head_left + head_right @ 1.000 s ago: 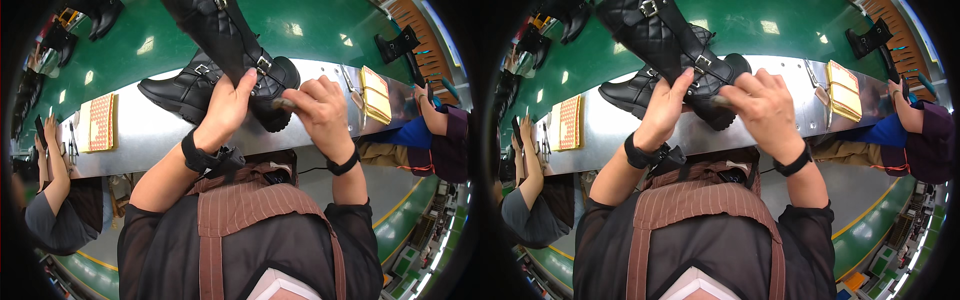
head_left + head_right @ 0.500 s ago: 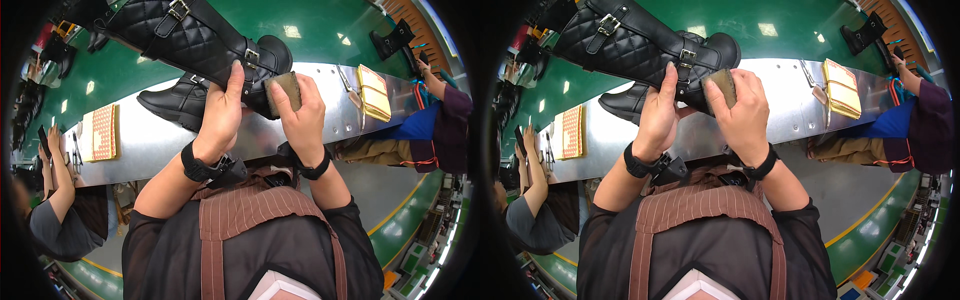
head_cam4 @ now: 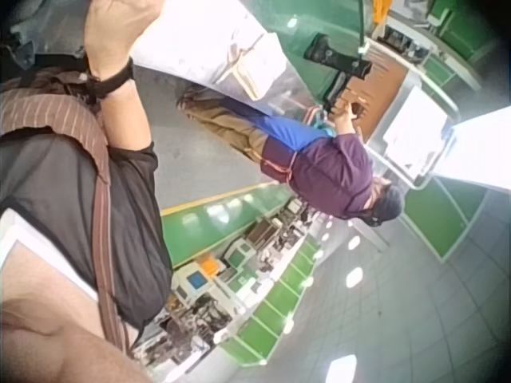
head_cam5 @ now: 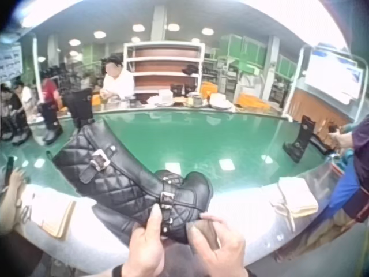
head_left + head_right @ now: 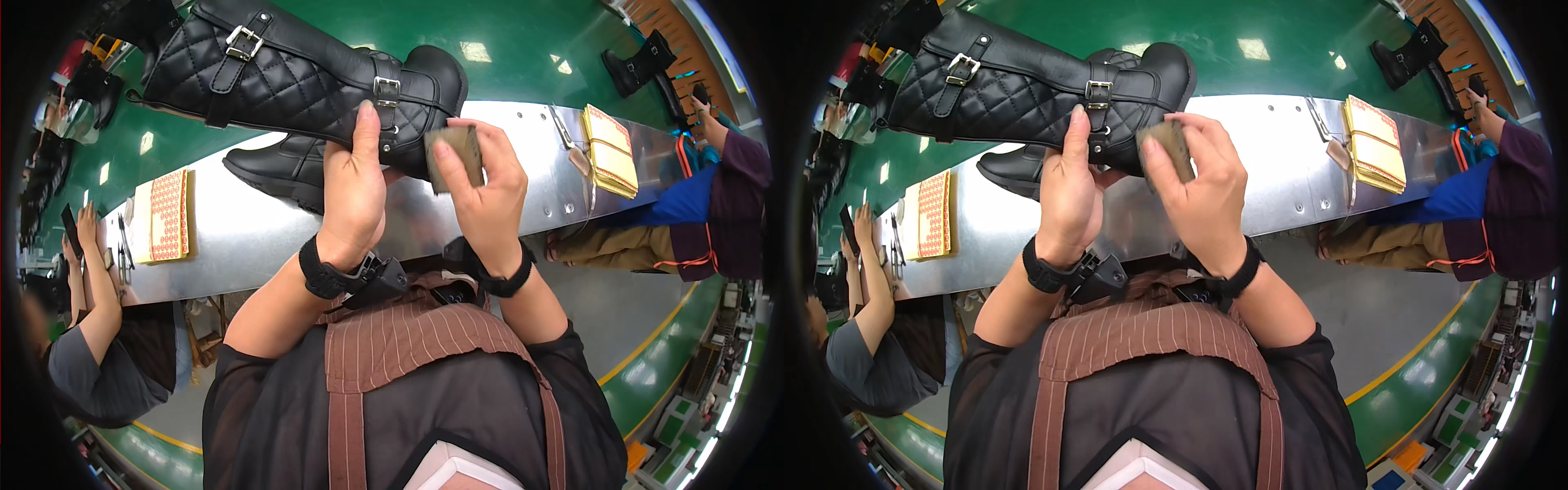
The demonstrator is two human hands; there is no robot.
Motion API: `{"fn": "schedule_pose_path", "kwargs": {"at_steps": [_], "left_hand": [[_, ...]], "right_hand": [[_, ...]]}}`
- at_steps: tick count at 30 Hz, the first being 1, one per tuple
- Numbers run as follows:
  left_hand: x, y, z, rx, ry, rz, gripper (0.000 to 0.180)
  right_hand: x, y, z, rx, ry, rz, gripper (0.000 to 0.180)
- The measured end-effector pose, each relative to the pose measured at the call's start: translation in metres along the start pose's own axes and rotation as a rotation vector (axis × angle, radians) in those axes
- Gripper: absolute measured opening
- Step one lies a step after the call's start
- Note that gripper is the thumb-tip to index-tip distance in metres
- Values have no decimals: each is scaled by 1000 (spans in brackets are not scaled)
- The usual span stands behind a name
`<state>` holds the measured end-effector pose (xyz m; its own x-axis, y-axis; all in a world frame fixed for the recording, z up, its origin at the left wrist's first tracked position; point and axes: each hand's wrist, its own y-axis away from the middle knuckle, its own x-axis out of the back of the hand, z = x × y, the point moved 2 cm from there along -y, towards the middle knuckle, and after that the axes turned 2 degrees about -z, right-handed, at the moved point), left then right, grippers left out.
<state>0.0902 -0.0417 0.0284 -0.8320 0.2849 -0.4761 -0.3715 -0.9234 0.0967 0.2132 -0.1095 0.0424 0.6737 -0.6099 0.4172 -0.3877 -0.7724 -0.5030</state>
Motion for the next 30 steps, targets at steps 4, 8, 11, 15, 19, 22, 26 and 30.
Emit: {"fn": "schedule_pose_path", "kwargs": {"at_steps": [4,8,11,15,19,22,26,30], "left_hand": [[9,-1,5,-19,6,-8,45],[4,3,7,-30,-30,-16,44],[0,4,10,-86,-49,-15,43],[9,-3,17,-118,0,19,43],[4,3,16,-96,-35,6,41],[4,4,13,-133,-69,-22,41],[10,1,19,-183,-18,51,42],[10,1,19,-128,-35,28,41]], "right_hand": [[15,5,5,150,29,-283,19],[9,-6,0,-266,-226,-102,23],[0,-5,1,-11,6,-21,21],[3,11,-10,267,124,-268,16],[9,-8,-9,-326,-293,-138,19],[-2,-12,-3,-14,-39,-41,17],[4,2,-6,208,14,-235,16],[6,0,-7,-147,-268,-188,18]]}}
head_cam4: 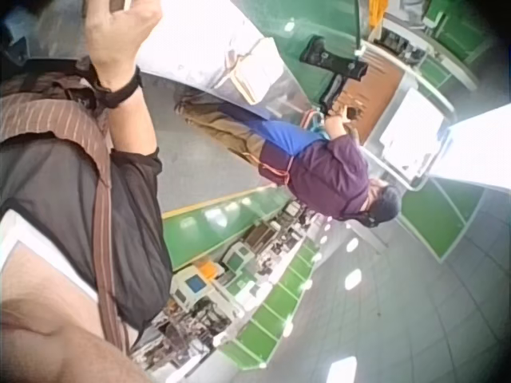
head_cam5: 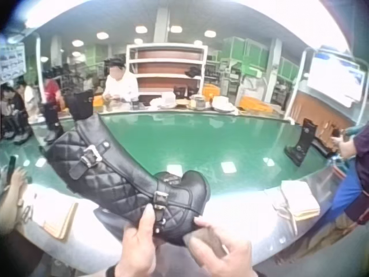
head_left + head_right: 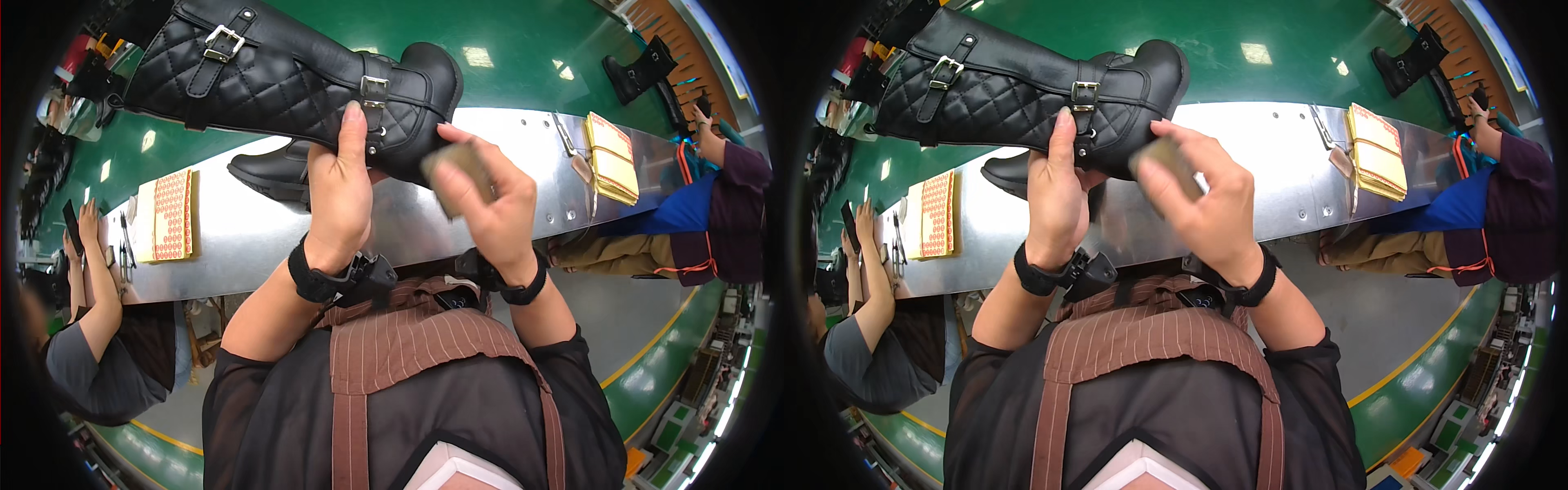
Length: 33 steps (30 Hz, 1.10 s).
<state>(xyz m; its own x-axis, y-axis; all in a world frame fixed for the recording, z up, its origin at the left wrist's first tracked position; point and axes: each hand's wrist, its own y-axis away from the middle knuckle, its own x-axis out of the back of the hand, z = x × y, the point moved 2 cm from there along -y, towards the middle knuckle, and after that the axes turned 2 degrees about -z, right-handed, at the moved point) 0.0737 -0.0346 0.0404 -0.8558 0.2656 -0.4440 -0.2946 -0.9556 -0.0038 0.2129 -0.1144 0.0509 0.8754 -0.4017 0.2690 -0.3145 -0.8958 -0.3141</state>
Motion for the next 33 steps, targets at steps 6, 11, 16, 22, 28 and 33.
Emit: {"fn": "schedule_pose_path", "kwargs": {"at_steps": [6,11,16,22,28,33], "left_hand": [[1,0,0,-58,-48,51,43],[4,-4,8,2,-2,16,45],[3,2,5,87,18,-37,45],[0,8,12,115,18,-46,40],[6,6,0,162,-81,-60,42],[12,5,3,279,-11,-138,41]], "right_hand": [[-11,-2,0,309,273,-4,12],[-2,-1,-15,301,269,-113,15],[-4,-17,-19,507,493,31,19],[36,-32,-6,313,454,263,22],[41,-42,8,390,818,216,24],[94,-46,114,-149,1136,31,42]]}}
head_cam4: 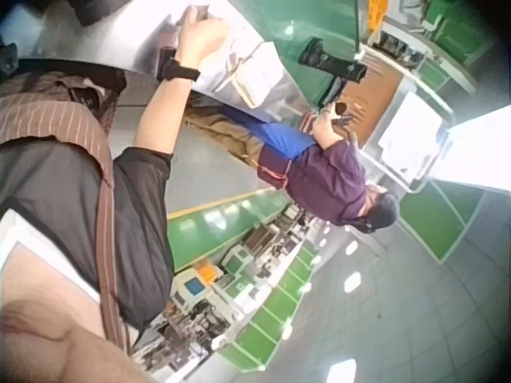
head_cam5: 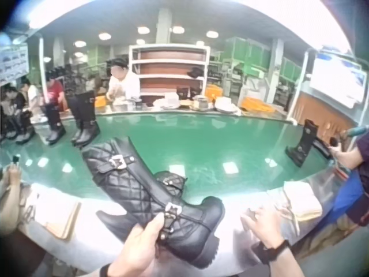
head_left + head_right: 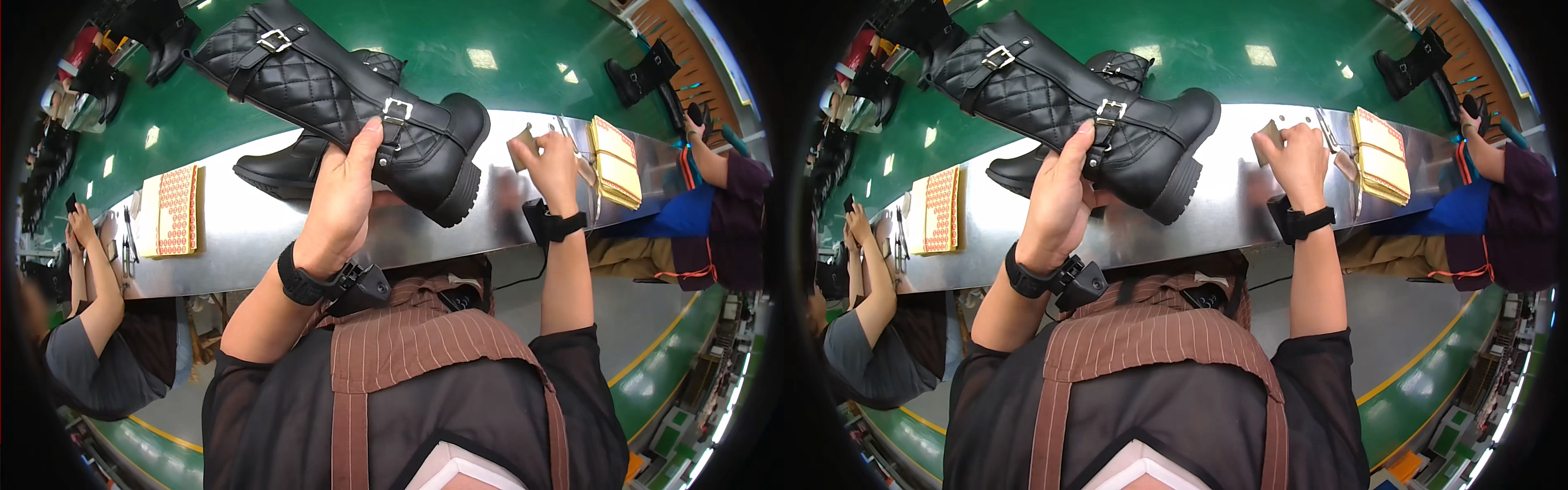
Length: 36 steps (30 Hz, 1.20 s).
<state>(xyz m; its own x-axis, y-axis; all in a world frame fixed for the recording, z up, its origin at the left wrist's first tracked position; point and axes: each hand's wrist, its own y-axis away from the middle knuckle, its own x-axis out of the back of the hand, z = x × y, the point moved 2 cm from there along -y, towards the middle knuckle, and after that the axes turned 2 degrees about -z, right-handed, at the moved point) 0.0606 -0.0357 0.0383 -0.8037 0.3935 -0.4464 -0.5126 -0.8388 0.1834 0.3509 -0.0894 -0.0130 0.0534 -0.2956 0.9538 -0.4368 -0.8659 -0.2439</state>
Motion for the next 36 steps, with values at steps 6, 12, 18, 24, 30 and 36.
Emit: {"fn": "schedule_pose_path", "kwargs": {"at_steps": [6,12,18,24,30,36], "left_hand": [[-7,0,-3,2,26,17,41],[12,-12,-2,80,-278,19,39],[4,-20,4,-216,-558,95,43],[2,-16,8,-202,-725,52,40],[-8,-13,22,-202,-853,76,40],[4,-15,15,-262,-793,84,39]], "right_hand": [[-20,9,34,-43,-50,-102,46],[51,42,-61,170,-914,167,23],[89,59,-120,588,-664,39,18],[106,53,-129,961,-545,-86,19],[119,51,-130,871,-580,84,19],[109,37,-99,836,-200,-66,20]]}}
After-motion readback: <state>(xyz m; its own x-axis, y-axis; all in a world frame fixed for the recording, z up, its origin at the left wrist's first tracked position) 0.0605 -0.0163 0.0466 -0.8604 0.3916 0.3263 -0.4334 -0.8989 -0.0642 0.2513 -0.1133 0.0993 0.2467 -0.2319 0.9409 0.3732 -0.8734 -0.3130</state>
